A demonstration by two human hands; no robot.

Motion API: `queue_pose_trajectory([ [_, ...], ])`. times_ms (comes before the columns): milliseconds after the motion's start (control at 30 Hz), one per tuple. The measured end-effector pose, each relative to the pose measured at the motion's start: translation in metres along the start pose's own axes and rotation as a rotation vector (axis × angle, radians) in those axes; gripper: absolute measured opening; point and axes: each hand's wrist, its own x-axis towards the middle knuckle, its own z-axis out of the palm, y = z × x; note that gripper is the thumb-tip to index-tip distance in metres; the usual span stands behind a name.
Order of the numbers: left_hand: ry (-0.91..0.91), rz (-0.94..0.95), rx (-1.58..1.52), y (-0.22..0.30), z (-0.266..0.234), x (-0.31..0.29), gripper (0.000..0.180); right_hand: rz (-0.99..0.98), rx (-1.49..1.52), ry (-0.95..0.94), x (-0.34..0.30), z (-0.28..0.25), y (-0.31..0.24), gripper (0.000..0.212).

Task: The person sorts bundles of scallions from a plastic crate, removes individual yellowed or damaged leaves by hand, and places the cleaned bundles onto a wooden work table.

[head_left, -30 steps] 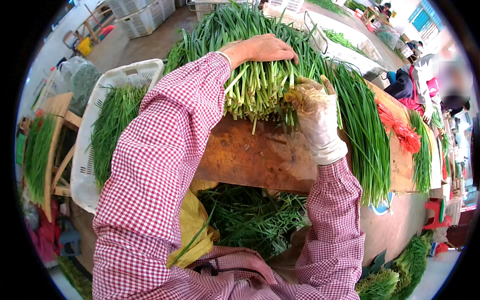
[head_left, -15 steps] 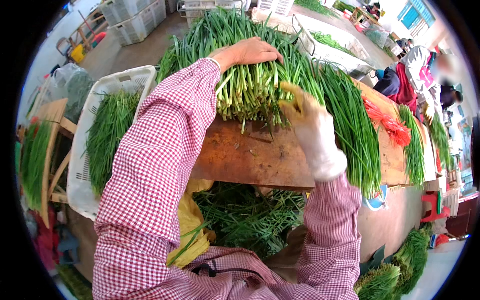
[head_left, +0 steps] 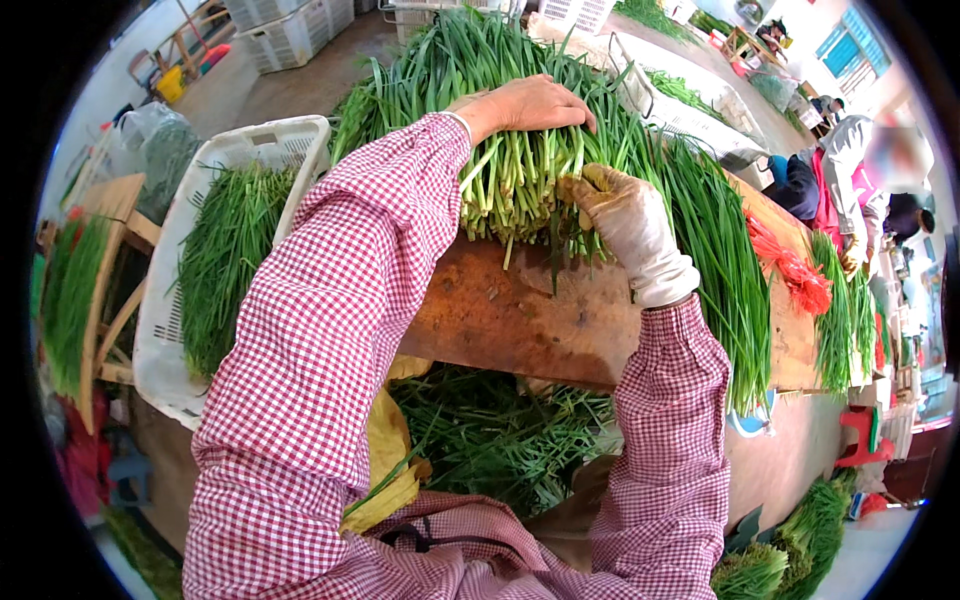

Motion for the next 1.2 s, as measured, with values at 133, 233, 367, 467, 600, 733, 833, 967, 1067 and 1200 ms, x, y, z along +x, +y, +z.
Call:
queue_pose_trajectory([
  [133, -0.032, -0.041, 0.018, 0.002, -0.001, 0.001, 0.034, -0.213, 0.174, -0.027, -0.007, 0.012, 0.010, 0.012],
  [233, 0.008, -0.036, 0.046, -0.004, 0.002, -0.002, 0.034, -0.478, 0.624, -0.548, -0.071, 0.023, -0.043, 0.009],
  [367, 0.010, -0.094, -0.002, -0.007, 0.004, -0.001, 0.039, -0.535, 0.250, -0.862, -0.102, 0.007, -0.089, 0.023],
  [467, 0.117, -0.027, 0.003, -0.009, 0.008, -0.001, 0.040, -0.478, 0.168, -0.034, -0.030, -0.011, -0.063, 0.024],
  [600, 0.077, -0.024, -0.031, -0.003, 0.007, 0.003, 0.040, -0.391, -0.320, 0.180, 0.010, 0.010, -0.014, 0.023],
  [733, 0.011, -0.052, -0.067, -0.003, -0.002, -0.006, 0.038, -0.404, -0.149, 0.185, 0.001, 0.014, -0.003, 0.029],
  [833, 0.017, -0.038, -0.093, -0.004, 0.002, -0.001, 0.036, -0.355, -0.116, 0.174, 0.000, 0.008, 0.006, 0.035],
  [967, 0.005, -0.037, -0.052, -0.001, 0.001, -0.002, 0.036, -0.349, -0.267, 0.160, 0.004, 0.008, 0.003, 0.030],
  [1067, -0.008, -0.035, -0.004, -0.004, 0.000, -0.003, 0.036, -0.404, -0.501, 0.165, 0.009, 0.009, -0.004, 0.025],
  [1200, 0.007, 0.022, 0.035, -0.003, 0.002, 0.000, 0.035, -0.544, -0.477, 0.162, 0.015, 0.002, 0.007, 0.020],
])
